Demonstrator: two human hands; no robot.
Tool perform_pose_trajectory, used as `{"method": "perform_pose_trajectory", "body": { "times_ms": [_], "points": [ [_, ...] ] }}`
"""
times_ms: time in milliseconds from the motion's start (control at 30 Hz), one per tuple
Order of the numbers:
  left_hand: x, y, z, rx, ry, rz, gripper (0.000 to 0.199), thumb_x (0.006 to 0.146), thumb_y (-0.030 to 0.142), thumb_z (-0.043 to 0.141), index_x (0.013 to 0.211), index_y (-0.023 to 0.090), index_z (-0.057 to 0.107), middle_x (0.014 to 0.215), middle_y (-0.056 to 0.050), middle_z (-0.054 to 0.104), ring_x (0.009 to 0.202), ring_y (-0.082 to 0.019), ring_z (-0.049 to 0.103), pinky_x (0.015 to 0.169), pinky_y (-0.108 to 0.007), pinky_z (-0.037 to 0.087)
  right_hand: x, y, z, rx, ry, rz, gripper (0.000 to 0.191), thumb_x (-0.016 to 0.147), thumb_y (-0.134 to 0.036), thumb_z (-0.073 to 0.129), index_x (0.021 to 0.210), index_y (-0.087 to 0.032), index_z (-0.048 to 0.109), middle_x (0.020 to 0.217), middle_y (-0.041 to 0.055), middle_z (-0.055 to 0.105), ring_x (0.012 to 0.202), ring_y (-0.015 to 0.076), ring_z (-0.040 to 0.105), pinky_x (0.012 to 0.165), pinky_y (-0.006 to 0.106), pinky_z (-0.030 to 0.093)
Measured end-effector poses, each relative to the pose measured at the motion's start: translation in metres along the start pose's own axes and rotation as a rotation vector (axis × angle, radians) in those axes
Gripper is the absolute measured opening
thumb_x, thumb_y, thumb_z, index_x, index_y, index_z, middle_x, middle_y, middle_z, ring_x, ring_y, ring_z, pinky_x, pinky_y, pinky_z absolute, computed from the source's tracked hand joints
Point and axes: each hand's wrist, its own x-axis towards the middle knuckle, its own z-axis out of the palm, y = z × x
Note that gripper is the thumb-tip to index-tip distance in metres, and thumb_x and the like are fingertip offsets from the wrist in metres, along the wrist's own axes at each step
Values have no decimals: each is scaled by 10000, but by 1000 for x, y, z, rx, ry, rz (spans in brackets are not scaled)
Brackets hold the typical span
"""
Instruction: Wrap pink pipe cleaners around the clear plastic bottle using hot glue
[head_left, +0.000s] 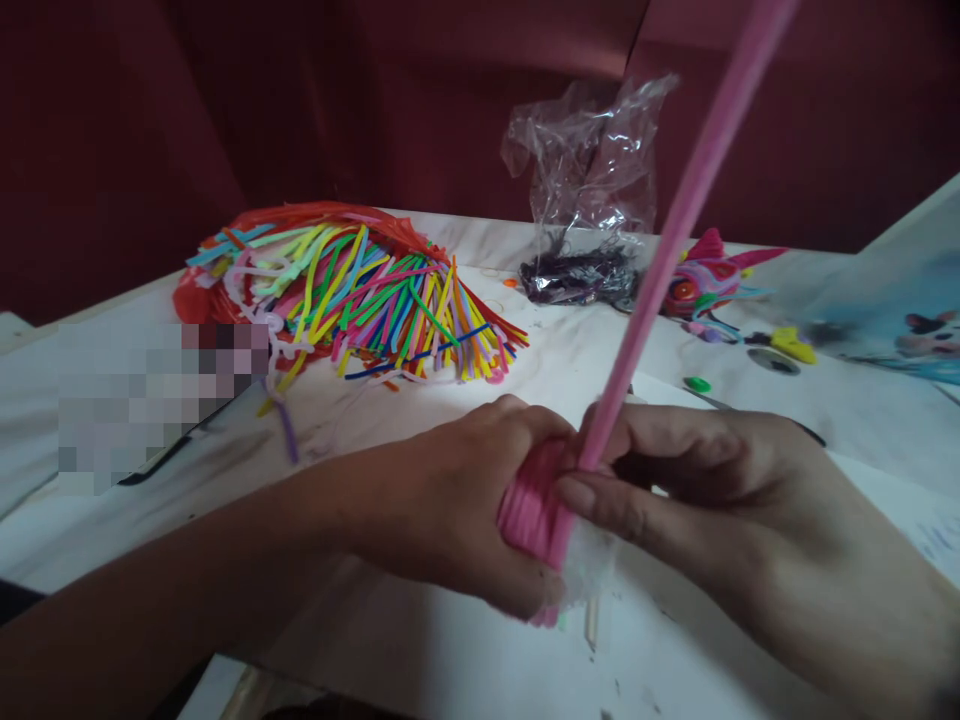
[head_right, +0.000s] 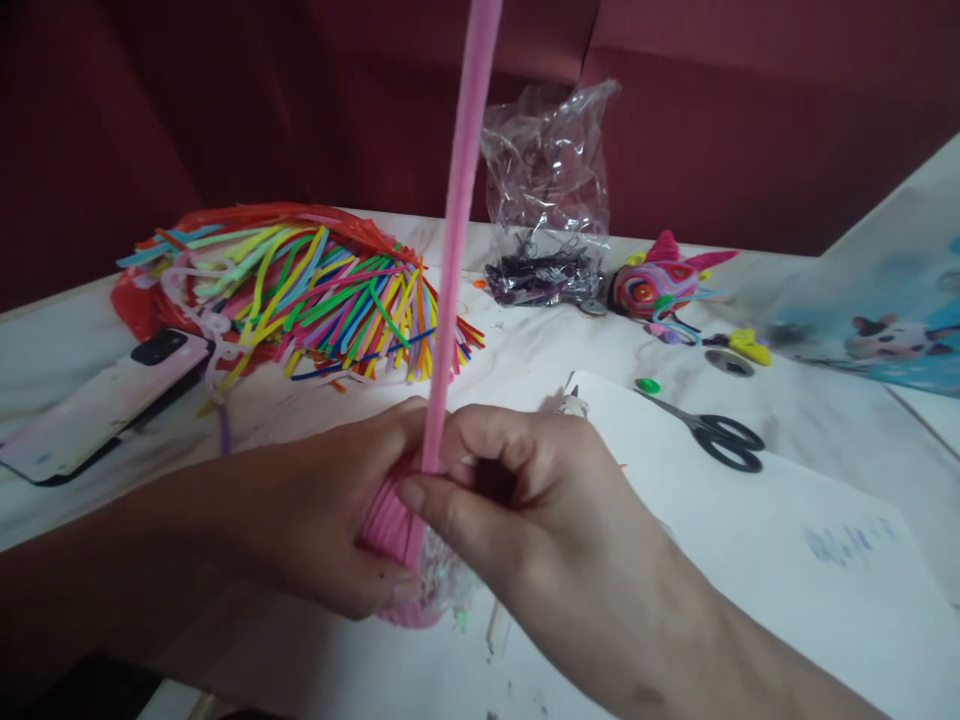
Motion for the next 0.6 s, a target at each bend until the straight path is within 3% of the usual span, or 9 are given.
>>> {"method": "perform_pose_trajectory", "body": {
  "times_ms": [133, 400, 600],
  "points": [
    [-2, 2, -2, 41, 15, -62, 648, 579, 381, 698, 1142, 207, 426, 1058, -50, 507, 911, -227, 523, 745, -334, 465, 2, -1, 3, 166, -76, -46, 337, 841, -316, 574, 675, -36, 487, 693, 55, 377, 744, 144, 489, 672, 64, 460],
    [0, 1, -2, 96, -14, -18, 537, 606, 396, 687, 1044, 190, 457, 991, -43, 506, 876, -211, 513, 724, -332, 458, 1, 5, -1, 191, -99, -30, 362, 871, -312, 580, 691, -24, 455, 750, 74, 396, 784, 155, 477, 705, 79, 454],
    [-2, 4, -5, 109, -27, -27, 463, 609, 410, 680, 943, 182, 455, 935, -27, 491, 844, -202, 515, 666, -306, 449, 3, 6, 1, 201, -134, -17, 307, 878, -297, 566, 760, -19, 515, 720, 72, 379, 771, 172, 481, 673, 103, 468]
  ]
}}
